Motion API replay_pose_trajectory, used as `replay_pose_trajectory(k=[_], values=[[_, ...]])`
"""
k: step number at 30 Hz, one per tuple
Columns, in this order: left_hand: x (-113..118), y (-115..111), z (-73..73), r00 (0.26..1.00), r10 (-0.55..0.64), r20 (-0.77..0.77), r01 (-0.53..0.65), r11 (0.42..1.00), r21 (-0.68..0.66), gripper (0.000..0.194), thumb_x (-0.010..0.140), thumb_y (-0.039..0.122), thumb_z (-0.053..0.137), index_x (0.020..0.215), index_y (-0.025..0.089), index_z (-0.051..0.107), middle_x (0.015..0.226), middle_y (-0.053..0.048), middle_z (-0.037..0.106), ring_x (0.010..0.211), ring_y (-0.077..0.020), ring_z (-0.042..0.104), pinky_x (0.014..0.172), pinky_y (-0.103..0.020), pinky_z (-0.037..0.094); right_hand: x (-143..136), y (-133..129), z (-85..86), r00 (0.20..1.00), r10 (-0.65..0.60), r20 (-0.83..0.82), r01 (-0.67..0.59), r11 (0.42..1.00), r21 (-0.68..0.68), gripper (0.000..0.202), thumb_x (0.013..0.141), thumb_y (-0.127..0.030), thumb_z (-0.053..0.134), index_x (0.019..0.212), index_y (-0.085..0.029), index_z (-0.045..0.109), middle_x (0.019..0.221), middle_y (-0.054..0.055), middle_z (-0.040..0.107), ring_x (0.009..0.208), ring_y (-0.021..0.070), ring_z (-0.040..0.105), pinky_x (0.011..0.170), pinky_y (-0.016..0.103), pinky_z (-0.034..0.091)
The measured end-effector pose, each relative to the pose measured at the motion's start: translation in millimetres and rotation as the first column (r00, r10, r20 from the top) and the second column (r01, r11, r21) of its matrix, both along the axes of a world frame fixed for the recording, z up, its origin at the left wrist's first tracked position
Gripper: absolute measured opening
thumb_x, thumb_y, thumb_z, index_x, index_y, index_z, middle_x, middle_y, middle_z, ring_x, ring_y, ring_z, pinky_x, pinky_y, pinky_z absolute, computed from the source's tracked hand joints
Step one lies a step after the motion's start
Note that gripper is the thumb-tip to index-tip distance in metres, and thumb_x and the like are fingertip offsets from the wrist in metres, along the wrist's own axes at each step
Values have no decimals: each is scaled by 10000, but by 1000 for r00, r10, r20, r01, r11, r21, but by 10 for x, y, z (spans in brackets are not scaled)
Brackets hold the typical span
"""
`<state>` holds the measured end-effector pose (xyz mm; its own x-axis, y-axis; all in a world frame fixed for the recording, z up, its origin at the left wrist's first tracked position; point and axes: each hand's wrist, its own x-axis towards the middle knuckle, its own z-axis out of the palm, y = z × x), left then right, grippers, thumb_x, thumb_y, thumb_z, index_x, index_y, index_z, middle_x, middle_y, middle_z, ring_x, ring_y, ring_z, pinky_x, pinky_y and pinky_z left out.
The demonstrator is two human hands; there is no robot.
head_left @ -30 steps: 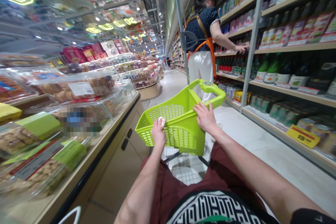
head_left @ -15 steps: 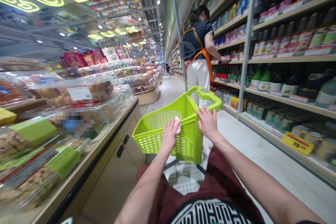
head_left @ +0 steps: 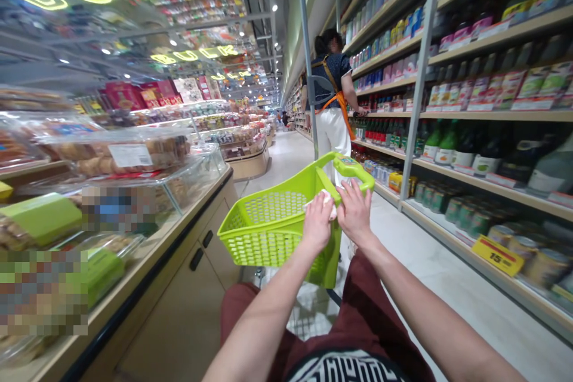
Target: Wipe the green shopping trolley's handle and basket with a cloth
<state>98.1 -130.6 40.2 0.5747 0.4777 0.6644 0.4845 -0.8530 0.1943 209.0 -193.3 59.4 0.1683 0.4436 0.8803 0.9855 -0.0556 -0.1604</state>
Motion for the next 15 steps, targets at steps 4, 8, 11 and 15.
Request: replay_pose_trajectory(k=[4, 8, 11, 15], values=[[-324, 117, -86, 992, 43, -115, -35, 997, 73, 489, 792, 97, 408, 1263, 228, 398, 1388, -96, 322, 1273, -236, 282, 1008, -448, 270, 127, -27, 9, 999, -25, -26, 25, 1000, 10, 447, 719, -109, 394, 1149, -180, 494, 1261, 77, 471, 1254, 235, 277, 1021, 504, 132], [-650, 322, -248, 973, 225, -53, -228, 972, -50, 498, 778, 52, 368, 1256, 188, 409, 1348, -136, 374, 1236, -240, 349, 980, -447, 313, 264, -40, -29, 996, -55, -74, 57, 998, 20, 490, 700, -98, 389, 1174, -178, 483, 1262, 90, 469, 1241, 259, 295, 1005, 526, 143], [-496, 234, -217, 988, 153, 4, -152, 986, -76, 524, 764, 33, 355, 1267, 175, 395, 1355, -136, 364, 1247, -221, 333, 997, -427, 304, 277, -23, -42, 994, -66, -88, 68, 997, 23, 484, 702, -108, 391, 1173, -165, 483, 1262, 100, 466, 1238, 267, 296, 997, 529, 157], [-73, -13, -26, 999, -37, -16, 38, 999, 29, 504, 778, 75, 391, 1267, 196, 397, 1388, -114, 314, 1273, -222, 283, 1014, -422, 286, 237, -1, -26, 998, -47, -45, 48, 999, 20, 472, 706, -110, 392, 1165, -167, 487, 1258, 106, 468, 1236, 262, 298, 994, 536, 162]])
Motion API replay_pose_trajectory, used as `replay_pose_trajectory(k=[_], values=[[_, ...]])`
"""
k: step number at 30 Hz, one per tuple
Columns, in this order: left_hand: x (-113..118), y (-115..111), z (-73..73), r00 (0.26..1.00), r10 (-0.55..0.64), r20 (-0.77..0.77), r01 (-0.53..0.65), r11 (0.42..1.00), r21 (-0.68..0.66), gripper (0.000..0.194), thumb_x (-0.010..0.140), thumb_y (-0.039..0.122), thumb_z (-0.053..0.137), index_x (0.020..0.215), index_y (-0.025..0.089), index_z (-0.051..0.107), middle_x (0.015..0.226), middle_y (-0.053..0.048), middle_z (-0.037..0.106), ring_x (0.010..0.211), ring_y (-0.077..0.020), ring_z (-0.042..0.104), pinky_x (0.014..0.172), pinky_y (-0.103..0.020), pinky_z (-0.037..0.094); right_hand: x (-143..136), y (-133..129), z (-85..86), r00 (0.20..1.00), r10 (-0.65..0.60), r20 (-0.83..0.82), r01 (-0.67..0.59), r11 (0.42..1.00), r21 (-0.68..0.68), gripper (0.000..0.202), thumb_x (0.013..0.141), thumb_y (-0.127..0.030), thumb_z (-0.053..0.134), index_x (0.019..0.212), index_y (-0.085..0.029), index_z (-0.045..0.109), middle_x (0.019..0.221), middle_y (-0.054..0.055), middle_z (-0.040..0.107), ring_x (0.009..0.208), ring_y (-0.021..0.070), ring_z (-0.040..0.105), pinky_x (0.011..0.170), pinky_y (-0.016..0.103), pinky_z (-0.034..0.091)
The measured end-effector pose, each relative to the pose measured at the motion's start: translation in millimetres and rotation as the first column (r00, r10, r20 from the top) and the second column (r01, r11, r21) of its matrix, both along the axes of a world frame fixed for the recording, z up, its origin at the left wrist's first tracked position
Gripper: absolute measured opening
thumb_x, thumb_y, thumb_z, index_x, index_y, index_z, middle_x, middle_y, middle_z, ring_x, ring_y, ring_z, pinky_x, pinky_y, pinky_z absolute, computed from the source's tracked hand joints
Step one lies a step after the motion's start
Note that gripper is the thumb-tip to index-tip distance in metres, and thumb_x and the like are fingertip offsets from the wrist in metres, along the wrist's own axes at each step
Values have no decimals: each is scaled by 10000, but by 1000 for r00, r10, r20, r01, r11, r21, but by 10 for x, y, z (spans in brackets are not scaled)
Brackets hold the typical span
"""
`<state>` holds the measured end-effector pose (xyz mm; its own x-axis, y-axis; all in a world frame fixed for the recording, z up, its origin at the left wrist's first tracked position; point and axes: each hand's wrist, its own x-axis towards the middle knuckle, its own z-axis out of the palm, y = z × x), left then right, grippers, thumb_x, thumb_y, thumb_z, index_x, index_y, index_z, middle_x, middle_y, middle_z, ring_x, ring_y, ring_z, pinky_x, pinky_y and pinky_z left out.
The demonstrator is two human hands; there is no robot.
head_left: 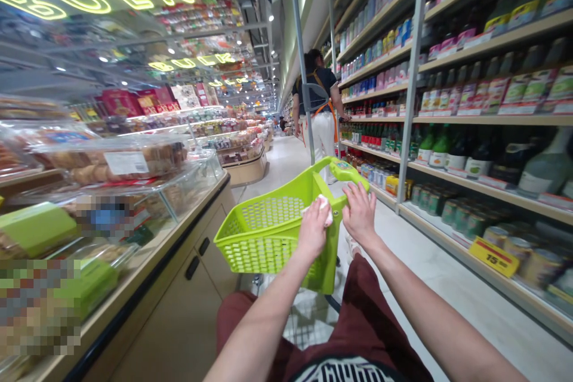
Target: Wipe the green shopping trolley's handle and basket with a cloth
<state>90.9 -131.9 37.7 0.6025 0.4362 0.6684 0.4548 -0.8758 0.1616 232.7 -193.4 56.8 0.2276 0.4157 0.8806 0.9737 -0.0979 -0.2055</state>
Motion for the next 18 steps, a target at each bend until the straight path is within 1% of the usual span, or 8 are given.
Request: replay_pose_trajectory(k=[2, 5, 7, 9, 11, 12, 14, 18], values=[[49, -21, 47, 998, -36, -50, 38, 998, 49, 493, 782, 94, 415, 1261, 215, 408, 1394, -104, 306, 1273, -235, 281, 1012, -436, 282, 5, 0, -1, 1000, -1, 10, 1, 1000, -9, 460, 709, -108, 387, 1153, -165, 493, 1248, 105, 478, 1235, 257, 302, 991, 538, 168], [-196, 132, -43, 996, 9, -85, -4, 998, 55, 503, 781, 79, 413, 1263, 223, 408, 1372, -101, 349, 1261, -231, 308, 1010, -437, 285, 48, -18, -19, 1000, 0, 5, 0, 1000, -28, 465, 705, -99, 384, 1154, -161, 492, 1251, 106, 476, 1234, 254, 307, 990, 537, 177], [-481, 296, -173, 993, 90, -79, -89, 996, 23, 505, 774, 65, 400, 1254, 221, 422, 1352, -100, 382, 1243, -226, 339, 1002, -429, 302, 75, -38, -33, 1000, 1, -9, -1, 1000, -22, 479, 698, -97, 388, 1162, -162, 487, 1263, 109, 464, 1236, 262, 302, 986, 544, 181], [-735, 434, -298, 974, 221, -47, -222, 974, -37, 522, 756, 40, 378, 1244, 215, 436, 1331, -108, 408, 1220, -230, 374, 984, -435, 323, 76, -57, -41, 1000, -5, -25, 5, 1000, -2, 488, 693, -99, 393, 1168, -165, 484, 1271, 113, 454, 1241, 273, 293, 980, 554, 182], [-861, 490, -374, 948, 316, -22, -317, 944, -93, 535, 739, 22, 361, 1239, 193, 444, 1316, -124, 423, 1205, -235, 394, 973, -440, 334, 42, -65, -42, 1000, -9, -27, 9, 1000, 3, 483, 696, -102, 390, 1165, -166, 486, 1277, 112, 449, 1246, 272, 287, 982, 553, 179], [-860, 480, -387, 943, 334, -10, -333, 937, -109, 537, 734, 17, 357, 1239, 179, 444, 1312, -132, 425, 1203, -235, 396, 974, -438, 333, 12, -65, -42, 1000, -9, -23, 9, 1000, -1, 475, 700, -102, 387, 1160, -165, 489, 1279, 110, 447, 1249, 268, 283, 985, 550, 177], [-742, 399, -365, 955, 297, 19, -293, 950, -108, 538, 735, 19, 360, 1244, 173, 436, 1318, -131, 417, 1213, -227, 382, 984, -431, 325, -60, -53, -44, 1000, -3, -10, 3, 1000, -21, 457, 709, -103, 383, 1149, -162, 494, 1282, 106, 444, 1254, 259, 277, 993, 539, 174], [-354, 181, -239, 997, 80, 19, -80, 997, -13, 525, 762, 60, 402, 1258, 230, 415, 1366, -98, 357, 1254, -216, 319, 1003, -444, 304, -168, -19, -76, 999, 38, 9, -37, 998, -54, 451, 712, -109, 400, 1151, -159, 494, 1265, 116, 460, 1249, 262, 282, 995, 541, 168]])
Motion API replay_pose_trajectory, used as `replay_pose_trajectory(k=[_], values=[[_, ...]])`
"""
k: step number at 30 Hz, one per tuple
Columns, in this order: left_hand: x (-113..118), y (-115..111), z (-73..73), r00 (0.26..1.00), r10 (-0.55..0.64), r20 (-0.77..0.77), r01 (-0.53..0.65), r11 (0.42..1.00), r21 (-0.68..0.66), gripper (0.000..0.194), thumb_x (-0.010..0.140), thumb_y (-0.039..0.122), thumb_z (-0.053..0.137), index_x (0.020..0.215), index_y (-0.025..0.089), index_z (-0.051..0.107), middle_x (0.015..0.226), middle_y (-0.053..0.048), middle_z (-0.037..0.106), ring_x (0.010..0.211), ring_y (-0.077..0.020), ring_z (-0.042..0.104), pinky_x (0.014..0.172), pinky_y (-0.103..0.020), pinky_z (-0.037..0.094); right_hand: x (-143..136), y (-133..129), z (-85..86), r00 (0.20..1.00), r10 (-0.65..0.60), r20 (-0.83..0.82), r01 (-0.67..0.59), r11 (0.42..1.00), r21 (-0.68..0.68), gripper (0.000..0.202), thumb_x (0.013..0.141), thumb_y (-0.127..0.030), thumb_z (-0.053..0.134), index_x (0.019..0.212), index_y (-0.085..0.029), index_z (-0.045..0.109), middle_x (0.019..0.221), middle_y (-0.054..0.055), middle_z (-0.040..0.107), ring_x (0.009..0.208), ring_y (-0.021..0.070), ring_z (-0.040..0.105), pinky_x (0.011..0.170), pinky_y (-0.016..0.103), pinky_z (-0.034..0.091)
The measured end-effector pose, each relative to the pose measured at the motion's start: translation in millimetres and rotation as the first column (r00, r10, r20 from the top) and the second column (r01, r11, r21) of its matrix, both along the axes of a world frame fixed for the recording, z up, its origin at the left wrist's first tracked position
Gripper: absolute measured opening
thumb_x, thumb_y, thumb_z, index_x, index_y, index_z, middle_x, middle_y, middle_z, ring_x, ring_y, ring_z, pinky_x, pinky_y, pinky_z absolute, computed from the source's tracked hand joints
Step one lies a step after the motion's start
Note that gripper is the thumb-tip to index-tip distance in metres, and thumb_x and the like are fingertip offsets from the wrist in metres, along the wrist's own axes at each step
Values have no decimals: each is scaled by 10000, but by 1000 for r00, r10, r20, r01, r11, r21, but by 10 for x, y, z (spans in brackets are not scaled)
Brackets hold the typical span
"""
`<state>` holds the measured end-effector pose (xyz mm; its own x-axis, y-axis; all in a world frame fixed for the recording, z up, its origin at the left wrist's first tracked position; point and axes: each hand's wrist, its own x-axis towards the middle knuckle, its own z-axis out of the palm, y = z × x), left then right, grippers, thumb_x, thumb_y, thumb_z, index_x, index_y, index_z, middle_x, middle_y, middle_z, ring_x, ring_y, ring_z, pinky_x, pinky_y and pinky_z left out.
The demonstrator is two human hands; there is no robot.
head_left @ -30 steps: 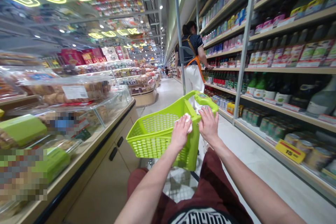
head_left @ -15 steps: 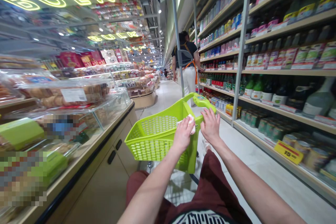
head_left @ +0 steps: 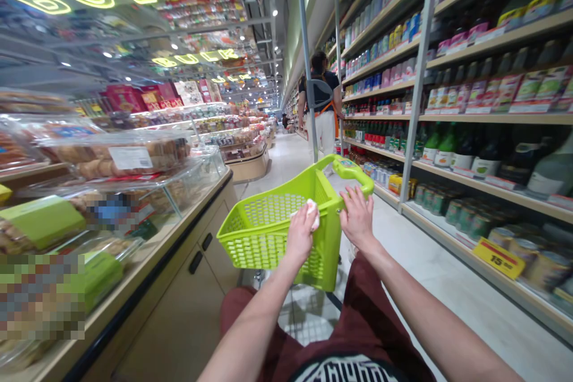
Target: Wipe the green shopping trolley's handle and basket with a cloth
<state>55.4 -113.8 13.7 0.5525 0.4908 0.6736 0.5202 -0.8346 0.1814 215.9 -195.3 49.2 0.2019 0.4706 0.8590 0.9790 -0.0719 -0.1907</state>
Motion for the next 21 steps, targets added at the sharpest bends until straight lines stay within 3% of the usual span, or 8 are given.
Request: replay_pose_trajectory(k=[2, 5, 8, 10, 12, 15, 19, 21], values=[[60, -24, 23, 999, -39, -37, 40, 999, 36, 508, 769, 73, 419, 1245, 248, 431, 1376, -92, 343, 1261, -223, 308, 1003, -457, 298, -3, 8, -24, 1000, 19, 8, -19, 1000, -7, 457, 710, -107, 404, 1154, -164, 495, 1259, 118, 466, 1248, 265, 284, 991, 548, 161], [-159, 104, -47, 996, 6, -88, -2, 999, 42, 505, 766, 48, 405, 1218, 263, 466, 1364, -80, 366, 1254, -226, 319, 1004, -449, 294, 40, 3, -49, 999, 27, 21, -27, 999, -22, 451, 716, -98, 395, 1148, -173, 500, 1261, 107, 469, 1251, 254, 284, 995, 546, 147], [-628, 340, -175, 985, 156, -77, -158, 987, -14, 512, 749, 23, 382, 1197, 244, 495, 1329, -86, 414, 1225, -223, 366, 992, -414, 320, 84, -5, -60, 999, 33, 32, -32, 999, -37, 449, 716, -89, 394, 1143, -174, 505, 1261, 99, 472, 1251, 250, 286, 997, 547, 140], [-926, 473, -238, 948, 314, -47, -317, 944, -91, 521, 732, 15, 374, 1194, 219, 501, 1296, -101, 450, 1182, -230, 419, 970, -409, 348, 95, -3, -63, 999, 38, 37, -36, 999, -40, 459, 709, -86, 400, 1148, -174, 504, 1259, 98, 474, 1250, 252, 285, 998, 544, 147], [-1090, 539, -263, 916, 400, -41, -401, 903, -152, 534, 714, 5, 370, 1193, 200, 502, 1268, -105, 476, 1161, -233, 441, 960, -414, 359, 94, 8, -66, 998, 38, 43, -37, 998, -42, 470, 704, -86, 405, 1156, -172, 500, 1260, 97, 472, 1249, 250, 285, 1000, 533, 161], [-964, 490, -236, 934, 358, -18, -356, 919, -170, 539, 688, -14, 376, 1160, 195, 529, 1267, -87, 480, 1175, -219, 425, 978, -404, 345, 92, 38, -76, 998, 28, 52, -26, 999, -41, 470, 702, -92, 411, 1156, -171, 503, 1256, 98, 474, 1247, 252, 286, 996, 528, 182], [-414, 288, -148, 992, 127, 15, -125, 988, -91, 525, 722, 5, 398, 1187, 225, 505, 1327, -90, 415, 1213, -212, 378, 991, -412, 325, 139, 77, -97, 997, 23, 76, -20, 999, -40, 461, 705, -94, 414, 1148, -177, 510, 1251, 89, 480, 1247, 248, 288, 994, 529, 190], [-265, 233, -127, 999, 44, -15, -45, 997, -59, 509, 752, 34, 411, 1208, 250, 481, 1354, -85, 381, 1240, -215, 340, 997, -433, 307, 189, 89, -100, 994, 28, 102, -22, 998, -55, 456, 709, -89, 408, 1144, -176, 511, 1257, 80, 478, 1248, 240, 289, 1000, 519, 193]])
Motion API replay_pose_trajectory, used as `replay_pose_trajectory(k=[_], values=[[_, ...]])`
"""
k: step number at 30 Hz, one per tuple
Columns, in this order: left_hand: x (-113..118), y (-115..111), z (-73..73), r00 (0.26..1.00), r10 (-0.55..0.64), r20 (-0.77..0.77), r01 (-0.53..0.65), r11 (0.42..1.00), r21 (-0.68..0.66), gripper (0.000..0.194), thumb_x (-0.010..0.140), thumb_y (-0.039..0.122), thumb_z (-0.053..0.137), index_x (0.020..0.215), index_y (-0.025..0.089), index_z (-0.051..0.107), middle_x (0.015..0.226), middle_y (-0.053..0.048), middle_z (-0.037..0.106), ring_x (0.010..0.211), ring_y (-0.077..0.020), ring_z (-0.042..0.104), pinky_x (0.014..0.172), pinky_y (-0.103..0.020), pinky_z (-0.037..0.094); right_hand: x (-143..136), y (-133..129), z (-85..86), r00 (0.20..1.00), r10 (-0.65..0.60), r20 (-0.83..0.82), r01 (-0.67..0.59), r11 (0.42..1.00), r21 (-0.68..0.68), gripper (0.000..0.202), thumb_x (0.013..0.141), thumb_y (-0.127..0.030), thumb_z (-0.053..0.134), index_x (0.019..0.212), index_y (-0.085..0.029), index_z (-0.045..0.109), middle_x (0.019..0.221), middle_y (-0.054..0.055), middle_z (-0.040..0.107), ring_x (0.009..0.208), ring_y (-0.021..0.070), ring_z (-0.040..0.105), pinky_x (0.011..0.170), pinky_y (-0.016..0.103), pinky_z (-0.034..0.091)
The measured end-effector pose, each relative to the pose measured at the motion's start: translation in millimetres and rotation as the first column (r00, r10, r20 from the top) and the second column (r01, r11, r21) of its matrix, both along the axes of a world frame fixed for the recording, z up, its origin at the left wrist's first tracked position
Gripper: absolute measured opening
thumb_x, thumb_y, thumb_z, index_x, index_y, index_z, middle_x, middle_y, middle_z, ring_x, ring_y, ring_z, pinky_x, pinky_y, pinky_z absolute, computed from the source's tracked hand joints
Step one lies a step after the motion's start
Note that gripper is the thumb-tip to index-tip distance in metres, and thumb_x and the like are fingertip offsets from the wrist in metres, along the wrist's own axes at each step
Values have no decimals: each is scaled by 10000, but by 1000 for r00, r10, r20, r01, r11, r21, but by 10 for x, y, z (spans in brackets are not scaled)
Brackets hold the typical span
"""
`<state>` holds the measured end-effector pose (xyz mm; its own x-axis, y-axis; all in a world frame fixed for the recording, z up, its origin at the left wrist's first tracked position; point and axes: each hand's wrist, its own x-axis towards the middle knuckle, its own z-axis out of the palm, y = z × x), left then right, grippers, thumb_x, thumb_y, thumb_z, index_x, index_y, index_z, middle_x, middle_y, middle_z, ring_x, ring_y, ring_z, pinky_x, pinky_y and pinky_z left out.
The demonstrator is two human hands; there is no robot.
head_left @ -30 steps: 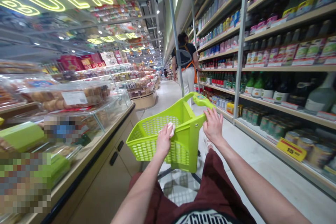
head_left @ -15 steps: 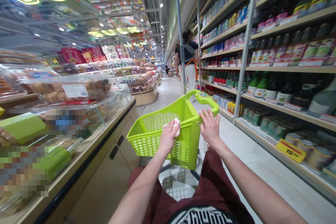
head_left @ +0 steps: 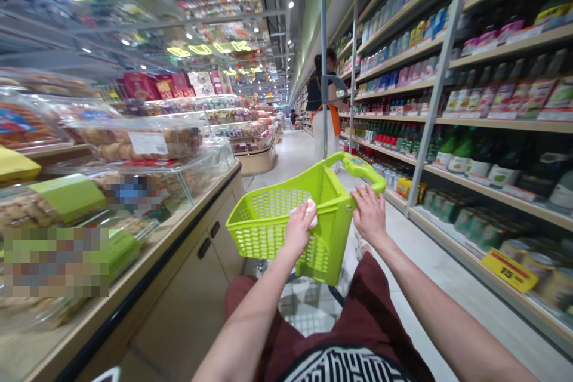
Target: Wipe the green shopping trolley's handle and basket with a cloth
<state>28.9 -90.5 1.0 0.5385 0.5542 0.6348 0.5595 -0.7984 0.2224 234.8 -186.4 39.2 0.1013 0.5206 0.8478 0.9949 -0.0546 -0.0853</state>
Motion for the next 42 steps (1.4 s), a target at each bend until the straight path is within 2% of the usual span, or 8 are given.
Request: replay_pose_trajectory(k=[6, 11, 15, 21, 24, 31, 38, 42], values=[[-614, 213, -143, 985, 157, -75, -162, 985, -58, 497, 754, 33, 412, 1180, 271, 507, 1348, -61, 395, 1242, -217, 339, 1011, -423, 283, 144, 51, 39, 999, 33, 19, -32, 999, -43, 472, 697, -77, 406, 1147, -176, 510, 1254, 76, 483, 1247, 240, 292, 992, 509, 230], [-1180, 418, -261, 879, 470, 83, -434, 860, -267, 497, 742, 27, 386, 1185, 220, 501, 1339, -92, 399, 1166, -233, 434, 928, -394, 386, 150, 105, 65, 1000, 12, -12, -13, 998, -60, 442, 711, -98, 402, 1132, -173, 517, 1242, 86, 492, 1236, 254, 310, 964, 535, 243], [-930, 361, -300, 864, 467, 189, -407, 868, -283, 506, 714, -6, 358, 1165, 165, 511, 1313, -117, 421, 1165, -224, 436, 929, -383, 390, 147, 116, 60, 1000, 7, -8, -8, 998, -58, 440, 711, -100, 399, 1128, -176, 515, 1244, 83, 491, 1229, 258, 321, 959, 550, 231], [-70, 48, -186, 1000, 12, -15, -12, 1000, 15, 515, 745, 20, 404, 1217, 217, 465, 1390, -76, 323, 1279, -221, 268, 1021, -425, 282, 240, 97, 53, 998, 34, 58, -30, 998, -56, 457, 708, -101, 400, 1142, -190, 509, 1240, 72, 498, 1220, 256, 332, 969, 537, 224], [-176, 52, -131, 993, 42, -109, -40, 999, 17, 491, 767, 49, 423, 1228, 216, 457, 1390, -91, 319, 1288, -238, 246, 1030, -432, 261, 309, 86, 56, 996, 32, 89, -28, 998, -48, 452, 711, -98, 393, 1133, -205, 515, 1226, 59, 513, 1207, 246, 354, 987, 542, 178], [-973, 345, -222, 880, 474, -32, -472, 864, -174, 516, 765, 11, 357, 1238, 197, 448, 1372, -114, 342, 1264, -237, 302, 1014, -415, 286, 379, 141, 5, 999, -2, 33, 2, 1000, -3, 416, 718, -120, 403, 1109, -191, 526, 1214, 69, 522, 1210, 241, 356, 988, 534, 178], [-241, 66, -191, 976, 217, -16, -217, 969, -121, 438, 775, 58, 415, 1181, 199, 501, 1388, -103, 318, 1282, -246, 263, 1017, -432, 276, 336, 125, 23, 1000, -28, -11, 28, 1000, -5, 396, 728, -139, 396, 1099, -190, 526, 1226, 83, 509, 1214, 252, 352, 961, 551, 215], [-228, 54, -174, 992, 125, -33, -128, 987, -93, 504, 745, 21, 434, 1209, 215, 473, 1397, -98, 301, 1290, -237, 246, 1023, -426, 270, 353, 95, 48, 1000, -21, 7, 21, 1000, -18, 400, 729, -136, 393, 1102, -195, 525, 1225, 79, 511, 1208, 253, 360, 965, 560, 196]])
